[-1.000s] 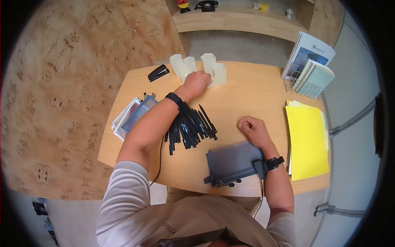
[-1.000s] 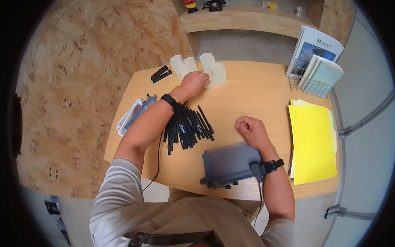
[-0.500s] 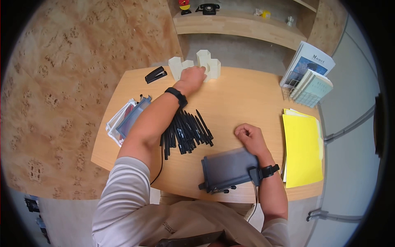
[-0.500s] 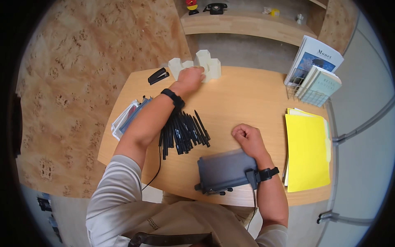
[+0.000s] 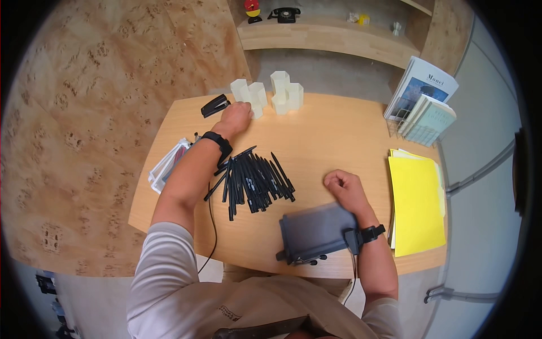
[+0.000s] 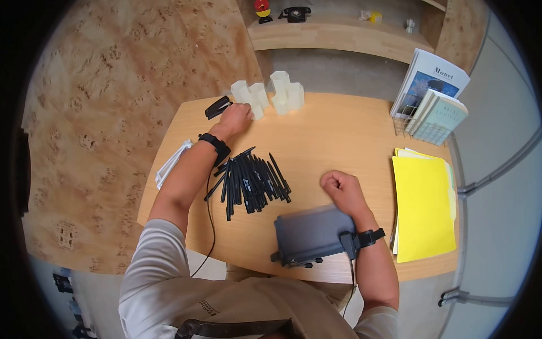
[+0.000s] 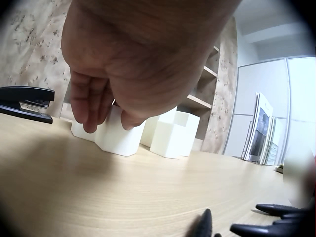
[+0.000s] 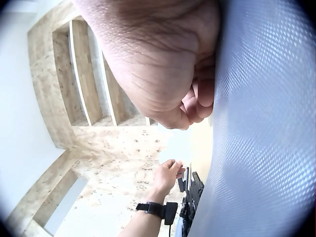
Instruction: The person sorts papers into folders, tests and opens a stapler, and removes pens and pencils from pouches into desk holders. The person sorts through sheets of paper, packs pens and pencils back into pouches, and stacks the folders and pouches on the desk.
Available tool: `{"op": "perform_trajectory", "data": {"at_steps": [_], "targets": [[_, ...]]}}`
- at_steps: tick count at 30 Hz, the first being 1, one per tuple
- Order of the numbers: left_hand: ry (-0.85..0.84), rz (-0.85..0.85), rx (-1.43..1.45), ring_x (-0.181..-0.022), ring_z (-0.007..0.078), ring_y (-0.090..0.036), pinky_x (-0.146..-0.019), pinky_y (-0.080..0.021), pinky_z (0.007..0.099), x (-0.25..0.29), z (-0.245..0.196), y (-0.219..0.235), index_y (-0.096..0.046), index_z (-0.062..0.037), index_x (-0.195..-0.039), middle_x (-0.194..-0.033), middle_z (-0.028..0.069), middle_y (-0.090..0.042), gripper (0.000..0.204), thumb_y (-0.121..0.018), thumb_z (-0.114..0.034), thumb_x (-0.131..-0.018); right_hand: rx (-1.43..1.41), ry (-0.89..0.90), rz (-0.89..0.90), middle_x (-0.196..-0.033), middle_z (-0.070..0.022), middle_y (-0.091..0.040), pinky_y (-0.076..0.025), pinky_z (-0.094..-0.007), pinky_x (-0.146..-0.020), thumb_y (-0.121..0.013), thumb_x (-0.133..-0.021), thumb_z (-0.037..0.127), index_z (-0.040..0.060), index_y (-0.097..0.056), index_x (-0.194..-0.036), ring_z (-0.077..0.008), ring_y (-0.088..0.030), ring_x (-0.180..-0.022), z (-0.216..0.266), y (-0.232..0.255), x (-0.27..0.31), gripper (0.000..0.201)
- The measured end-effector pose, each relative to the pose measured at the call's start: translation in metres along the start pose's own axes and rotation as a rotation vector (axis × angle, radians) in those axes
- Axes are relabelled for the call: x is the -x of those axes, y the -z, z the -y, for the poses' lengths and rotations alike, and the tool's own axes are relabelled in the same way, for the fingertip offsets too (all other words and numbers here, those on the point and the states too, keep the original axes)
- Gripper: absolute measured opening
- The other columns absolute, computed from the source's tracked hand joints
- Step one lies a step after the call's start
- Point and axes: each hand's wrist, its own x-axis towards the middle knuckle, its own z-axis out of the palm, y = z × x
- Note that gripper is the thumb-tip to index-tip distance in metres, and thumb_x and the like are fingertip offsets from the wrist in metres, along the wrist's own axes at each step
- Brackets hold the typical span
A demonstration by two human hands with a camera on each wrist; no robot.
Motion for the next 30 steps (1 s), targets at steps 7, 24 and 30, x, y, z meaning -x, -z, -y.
{"op": "perform_trajectory", "data": {"at_steps": [7, 24, 30], "targets": [[0.099, -0.043, 0.053, -0.105, 0.0419, -0.066, -0.093, -0.053, 0.0503, -0.019, 0.008, -0.016, -0.069, 0.0004, -0.099, -0.108, 0.0244, -0.069, 0.025, -0.057, -0.020, -0.094, 0.026, -0.005, 0.003, -0.071, 0.0035, -0.061, -0.043, -0.0224, -0.059, -0.071, -0.094, 0.011, 0.0017, -0.072, -0.093, -0.0037, -0.050, -0.065, 0.005, 0.001, 0.000, 0.009], [-0.139, 0.175, 0.146, -0.117, 0.0397, -0.063, -0.102, -0.049, 0.0475, -0.011, -0.072, 0.019, -0.055, -0.0085, -0.139, -0.123, 0.0224, -0.066, 0.050, -0.066, -0.021, -0.092, -0.037, 0.022, 0.000, -0.075, 0.0021, -0.066, -0.046, -0.0230, -0.063, -0.070, -0.094, 0.010, 0.0005, -0.072, -0.095, -0.0045, -0.054, -0.068, 0.000, 0.001, -0.001, 0.010], [-0.235, 0.230, 0.284, -0.113, 0.0389, -0.064, -0.097, -0.050, 0.0455, 0.036, -0.076, 0.067, -0.061, -0.0044, -0.130, -0.117, 0.0215, -0.069, 0.047, -0.073, -0.025, -0.090, 0.023, 0.004, 0.017, -0.071, 0.0037, -0.061, -0.042, -0.0229, -0.059, -0.069, -0.095, 0.011, 0.0017, -0.072, -0.093, -0.0039, -0.049, -0.065, -0.005, 0.000, -0.002, 0.010]]}}
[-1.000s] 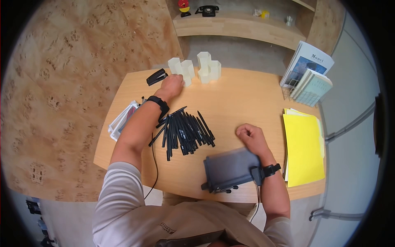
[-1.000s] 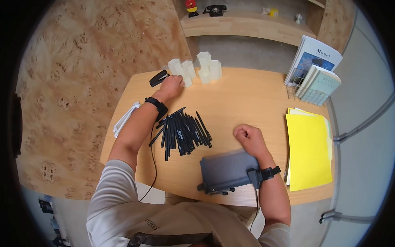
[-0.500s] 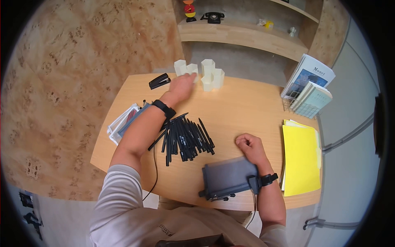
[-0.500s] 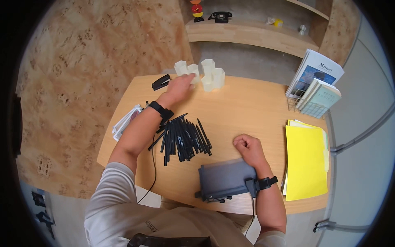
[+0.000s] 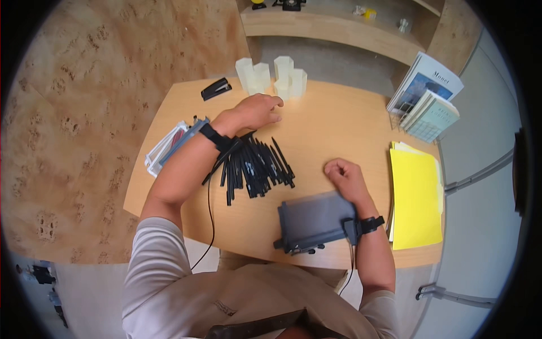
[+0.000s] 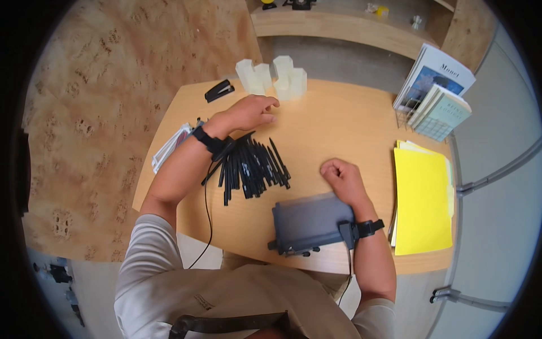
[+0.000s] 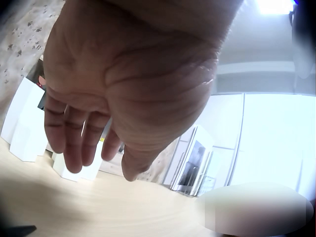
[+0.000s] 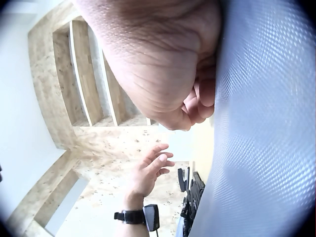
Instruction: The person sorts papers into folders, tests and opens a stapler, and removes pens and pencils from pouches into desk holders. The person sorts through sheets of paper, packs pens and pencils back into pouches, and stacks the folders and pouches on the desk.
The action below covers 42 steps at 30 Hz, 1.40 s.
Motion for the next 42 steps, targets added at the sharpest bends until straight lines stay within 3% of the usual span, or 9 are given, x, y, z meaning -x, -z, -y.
{"op": "perform_trajectory", "data": {"at_steps": [3, 9, 11, 15, 18, 19, 28, 33, 42], "targets": [[0.046, 0.108, 0.123, -0.107, 0.0378, -0.067, -0.093, -0.051, 0.0453, 0.042, -0.006, 0.010, -0.065, -0.0026, -0.122, -0.111, 0.0210, -0.071, 0.040, -0.073, -0.024, -0.089, -0.020, 0.022, -0.009, -0.072, 0.0035, -0.062, -0.043, -0.0224, -0.060, -0.069, -0.094, 0.011, 0.0014, -0.072, -0.093, -0.0038, -0.050, -0.065, 0.005, 0.001, 0.000, 0.010], [0.178, -0.100, -0.144, -0.106, 0.0402, -0.066, -0.090, -0.053, 0.0478, 0.137, 0.042, 0.001, -0.066, -0.0027, -0.118, -0.110, 0.0196, -0.072, 0.037, -0.073, -0.024, -0.088, 0.007, 0.016, 0.001, -0.075, 0.0032, -0.064, -0.045, -0.0224, -0.063, -0.070, -0.095, 0.011, 0.0012, -0.072, -0.094, -0.0040, -0.053, -0.068, 0.010, 0.002, 0.000, 0.010], [0.522, -0.072, -0.116, -0.112, 0.0400, -0.064, -0.093, -0.052, 0.0473, 0.160, 0.034, 0.003, -0.064, -0.0035, -0.123, -0.115, 0.0204, -0.070, 0.038, -0.070, -0.021, -0.089, -0.001, 0.006, 0.014, -0.078, 0.0049, -0.064, -0.044, -0.0214, -0.065, -0.069, -0.096, 0.010, 0.0018, -0.071, -0.095, -0.0030, -0.052, -0.071, 0.006, 0.002, 0.000, 0.009], [0.438, -0.158, -0.095, -0.113, 0.0401, -0.063, -0.095, -0.052, 0.0456, 0.186, 0.051, -0.033, -0.060, -0.0109, -0.134, -0.122, 0.0185, -0.065, 0.044, -0.067, -0.016, -0.091, -0.024, 0.020, 0.000, -0.076, 0.0033, -0.065, -0.046, -0.0221, -0.065, -0.070, -0.095, 0.011, 0.0007, -0.072, -0.095, -0.0039, -0.053, -0.070, 0.003, 0.000, -0.002, 0.011], [0.396, -0.164, -0.075, -0.110, 0.0401, -0.063, -0.093, -0.053, 0.0457, 0.184, 0.033, -0.032, -0.062, -0.0129, -0.132, -0.120, 0.0175, -0.064, 0.042, -0.069, -0.018, -0.091, -0.043, 0.004, 0.008, -0.077, 0.0039, -0.065, -0.046, -0.0219, -0.066, -0.070, -0.095, 0.011, 0.0006, -0.072, -0.095, -0.0035, -0.054, -0.071, 0.004, 0.000, -0.001, 0.010], [0.314, -0.219, -0.070, -0.106, 0.0397, -0.063, -0.089, -0.053, 0.0450, 0.183, 0.034, -0.035, -0.065, -0.0107, -0.126, -0.107, 0.0166, -0.066, 0.037, -0.071, -0.019, -0.090, -0.038, 0.004, 0.016, -0.077, 0.0039, -0.065, -0.046, -0.0219, -0.066, -0.070, -0.095, 0.011, 0.0006, -0.072, -0.095, -0.0035, -0.054, -0.071, 0.003, 0.001, -0.001, 0.010], [0.476, -0.098, -0.284, -0.088, 0.0425, -0.068, -0.075, -0.054, 0.0509, 0.192, 0.010, -0.039, -0.067, -0.0058, -0.097, -0.089, 0.0202, -0.071, 0.024, -0.069, -0.029, -0.092, -0.058, 0.007, 0.000, -0.075, 0.0050, -0.061, -0.044, -0.0215, -0.066, -0.070, -0.095, 0.010, 0.0008, -0.072, -0.095, -0.0035, -0.052, -0.071, 0.002, 0.001, -0.001, 0.009], [0.507, -0.023, -0.178, -0.082, 0.0435, -0.069, -0.073, -0.055, 0.0522, 0.217, -0.001, -0.040, -0.068, -0.0034, -0.099, -0.083, 0.0175, -0.072, 0.033, -0.069, -0.036, -0.093, -0.047, 0.010, 0.001, -0.074, 0.0058, -0.059, -0.043, -0.0214, -0.065, -0.068, -0.095, 0.008, 0.0010, -0.071, -0.093, -0.0036, -0.050, -0.071, 0.003, 0.001, -0.001, 0.008], [0.412, -0.167, -0.032, -0.113, 0.0404, -0.062, -0.093, -0.052, 0.0466, 0.216, -0.037, -0.058, -0.062, -0.0025, -0.127, -0.117, 0.0217, -0.066, 0.051, -0.072, -0.037, -0.091, -0.067, -0.015, 0.020, -0.075, 0.0050, -0.061, -0.043, -0.0216, -0.065, -0.068, -0.095, 0.010, 0.0013, -0.072, -0.095, -0.0044, -0.052, -0.071, 0.004, 0.000, -0.002, 0.009]]}}
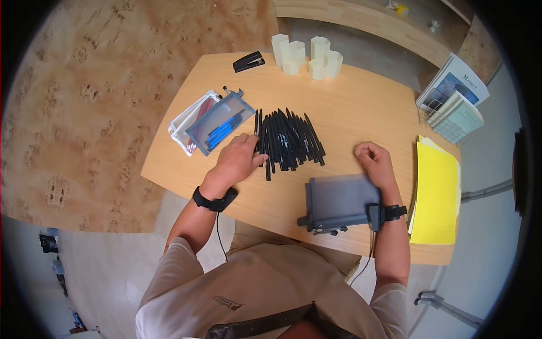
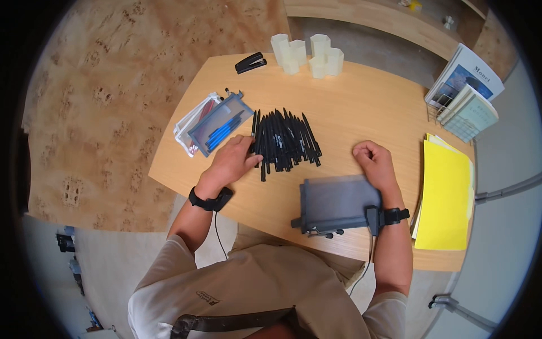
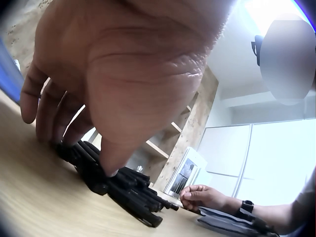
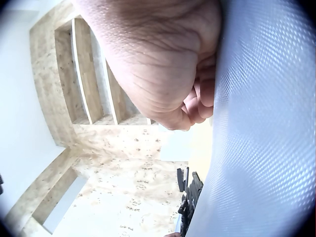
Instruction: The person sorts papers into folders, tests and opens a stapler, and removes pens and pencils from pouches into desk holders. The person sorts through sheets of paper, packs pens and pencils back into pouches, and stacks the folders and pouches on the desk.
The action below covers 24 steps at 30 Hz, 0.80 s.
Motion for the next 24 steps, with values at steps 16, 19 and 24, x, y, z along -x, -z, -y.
{"op": "perform_trajectory", "data": {"at_steps": [16, 19, 24], "targets": [[-0.447, 0.206, 0.270, -0.126, 0.0372, -0.050, -0.105, -0.045, 0.0443, 0.019, -0.131, -0.022, -0.053, -0.0038, -0.138, -0.133, 0.0167, -0.057, 0.068, -0.084, -0.021, -0.079, -0.003, 0.066, -0.153, -0.067, 0.0048, -0.052, -0.041, -0.0247, -0.058, -0.071, -0.094, 0.014, 0.0012, -0.071, -0.097, -0.0044, -0.045, -0.064, -0.011, 0.001, 0.002, 0.014], [-0.430, 0.137, 0.229, -0.123, 0.0375, -0.051, -0.104, -0.046, 0.0450, 0.017, -0.132, -0.029, -0.055, -0.0044, -0.136, -0.132, 0.0171, -0.058, 0.067, -0.084, -0.019, -0.078, -0.007, 0.068, -0.129, -0.067, 0.0037, -0.055, -0.042, -0.0245, -0.060, -0.071, -0.094, 0.016, 0.0011, -0.071, -0.096, -0.0048, -0.048, -0.064, -0.005, 0.000, -0.005, 0.015], [-0.266, -0.122, 0.209, -0.125, 0.0410, -0.052, -0.105, -0.045, 0.0450, 0.000, -0.084, -0.007, -0.056, -0.0037, -0.135, -0.129, 0.0206, -0.060, 0.064, -0.083, -0.020, -0.080, 0.139, 0.066, -0.096, -0.071, -0.0004, -0.064, -0.047, -0.0254, -0.063, -0.069, -0.095, 0.019, 0.0015, -0.072, -0.094, -0.0072, -0.055, -0.065, 0.000, 0.001, -0.001, 0.018]]}}
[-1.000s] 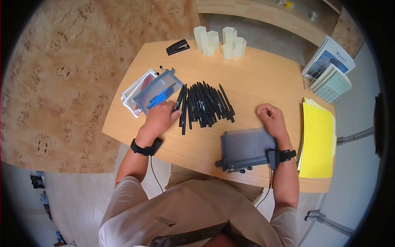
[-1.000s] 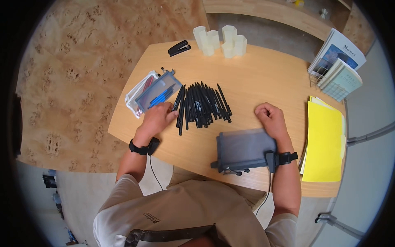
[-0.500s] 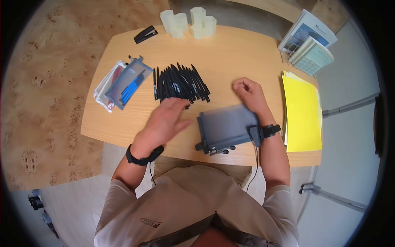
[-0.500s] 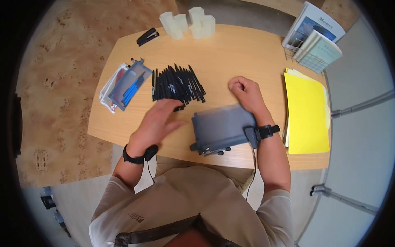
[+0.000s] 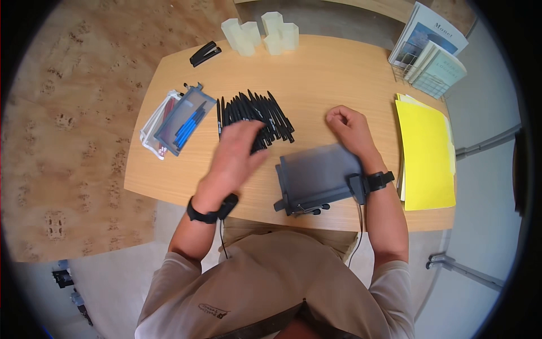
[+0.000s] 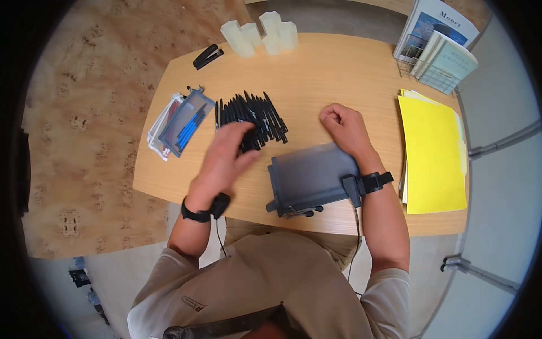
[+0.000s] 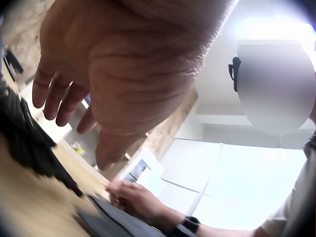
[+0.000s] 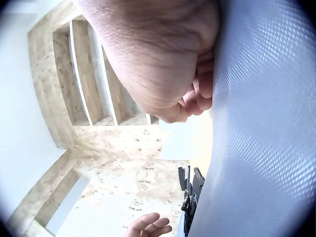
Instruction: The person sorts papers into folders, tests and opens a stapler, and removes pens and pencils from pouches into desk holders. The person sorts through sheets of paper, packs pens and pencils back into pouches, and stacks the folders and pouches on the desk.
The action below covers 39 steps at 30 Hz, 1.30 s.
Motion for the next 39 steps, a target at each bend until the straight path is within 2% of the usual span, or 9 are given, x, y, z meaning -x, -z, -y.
{"op": "perform_trajectory", "data": {"at_steps": [5, 15, 19, 21, 24, 26, 29, 33, 39], "targets": [[0.307, 0.111, -0.114, -0.135, 0.0466, -0.046, -0.114, -0.038, 0.0461, 0.002, 0.017, 0.034, -0.047, -0.0076, -0.149, -0.149, 0.0298, -0.045, 0.075, -0.080, -0.033, -0.086, 0.009, 0.024, 0.000, -0.071, -0.0015, -0.064, -0.047, -0.0261, -0.062, -0.069, -0.095, 0.019, 0.0015, -0.072, -0.094, -0.0079, -0.055, -0.065, -0.001, -0.001, 0.000, 0.018], [0.336, 0.346, -0.233, -0.144, 0.0572, -0.027, -0.112, -0.031, 0.0692, -0.042, 0.001, -0.015, -0.049, -0.0270, -0.149, -0.163, 0.0262, -0.027, 0.063, -0.072, -0.043, -0.092, -0.034, 0.010, 0.011, -0.071, -0.0016, -0.065, -0.047, -0.0261, -0.063, -0.069, -0.094, 0.016, 0.0009, -0.072, -0.095, -0.0072, -0.055, -0.065, -0.009, -0.001, -0.002, 0.015], [0.211, 0.357, -0.212, -0.145, 0.0560, -0.028, -0.113, -0.031, 0.0670, -0.029, 0.031, -0.009, -0.054, -0.0253, -0.143, -0.163, 0.0241, -0.031, 0.054, -0.071, -0.034, -0.093, -0.038, 0.013, -0.011, -0.071, -0.0005, -0.064, -0.046, -0.0254, -0.062, -0.069, -0.094, 0.015, 0.0004, -0.072, -0.095, -0.0062, -0.054, -0.066, -0.004, -0.001, -0.001, 0.014], [0.000, 0.416, -0.238, -0.146, 0.0500, -0.033, -0.116, -0.032, 0.0590, -0.017, 0.053, 0.005, -0.056, -0.0202, -0.138, -0.159, 0.0218, -0.038, 0.049, -0.068, -0.023, -0.091, -0.040, 0.046, -0.028, -0.070, 0.0007, -0.061, -0.045, -0.0245, -0.062, -0.069, -0.093, 0.014, 0.0001, -0.072, -0.095, -0.0057, -0.052, -0.066, -0.006, -0.003, -0.001, 0.014], [0.014, 0.181, 0.103, -0.145, 0.0432, -0.037, -0.118, -0.033, 0.0486, 0.001, 0.066, 0.029, -0.056, -0.0155, -0.138, -0.156, 0.0205, -0.043, 0.051, -0.066, -0.018, -0.089, -0.062, 0.005, -0.005, -0.069, 0.0016, -0.059, -0.045, -0.0239, -0.062, -0.069, -0.093, 0.014, 0.0004, -0.072, -0.094, -0.0057, -0.051, -0.066, -0.009, -0.003, -0.002, 0.014], [0.058, 0.095, 0.032, -0.140, 0.0391, -0.045, -0.115, -0.038, 0.0428, 0.007, 0.070, 0.041, -0.057, -0.0066, -0.137, -0.149, 0.0213, -0.050, 0.050, -0.069, -0.022, -0.091, -0.072, 0.019, -0.007, -0.069, 0.0021, -0.058, -0.044, -0.0237, -0.062, -0.069, -0.093, 0.014, 0.0005, -0.072, -0.094, -0.0056, -0.050, -0.066, -0.010, -0.003, -0.003, 0.014], [0.418, 0.103, -0.160, -0.129, 0.0392, -0.054, -0.108, -0.044, 0.0430, 0.013, 0.087, 0.040, -0.058, 0.0022, -0.134, -0.137, 0.0220, -0.058, 0.057, -0.072, -0.034, -0.093, -0.067, 0.025, -0.006, -0.069, 0.0024, -0.058, -0.044, -0.0237, -0.063, -0.069, -0.094, 0.013, 0.0008, -0.072, -0.094, -0.0053, -0.050, -0.067, -0.010, -0.003, -0.003, 0.013], [0.244, 0.107, -0.149, -0.126, 0.0410, -0.054, -0.105, -0.045, 0.0457, 0.014, 0.102, 0.018, -0.059, -0.0021, -0.133, -0.131, 0.0189, -0.062, 0.054, -0.070, -0.038, -0.094, -0.041, 0.021, -0.001, -0.070, 0.0046, -0.056, -0.042, -0.0226, -0.062, -0.069, -0.094, 0.013, 0.0005, -0.072, -0.093, -0.0047, -0.049, -0.067, -0.002, -0.001, -0.001, 0.013], [0.248, 0.092, -0.064, -0.125, 0.0402, -0.056, -0.105, -0.046, 0.0450, 0.013, 0.097, 0.021, -0.062, -0.0022, -0.131, -0.127, 0.0204, -0.064, 0.047, -0.067, -0.034, -0.096, -0.093, -0.069, 0.026, -0.072, 0.0071, -0.055, -0.040, -0.0212, -0.061, -0.068, -0.095, 0.012, 0.0005, -0.072, -0.093, -0.0036, -0.047, -0.067, -0.003, 0.000, -0.001, 0.013]]}}
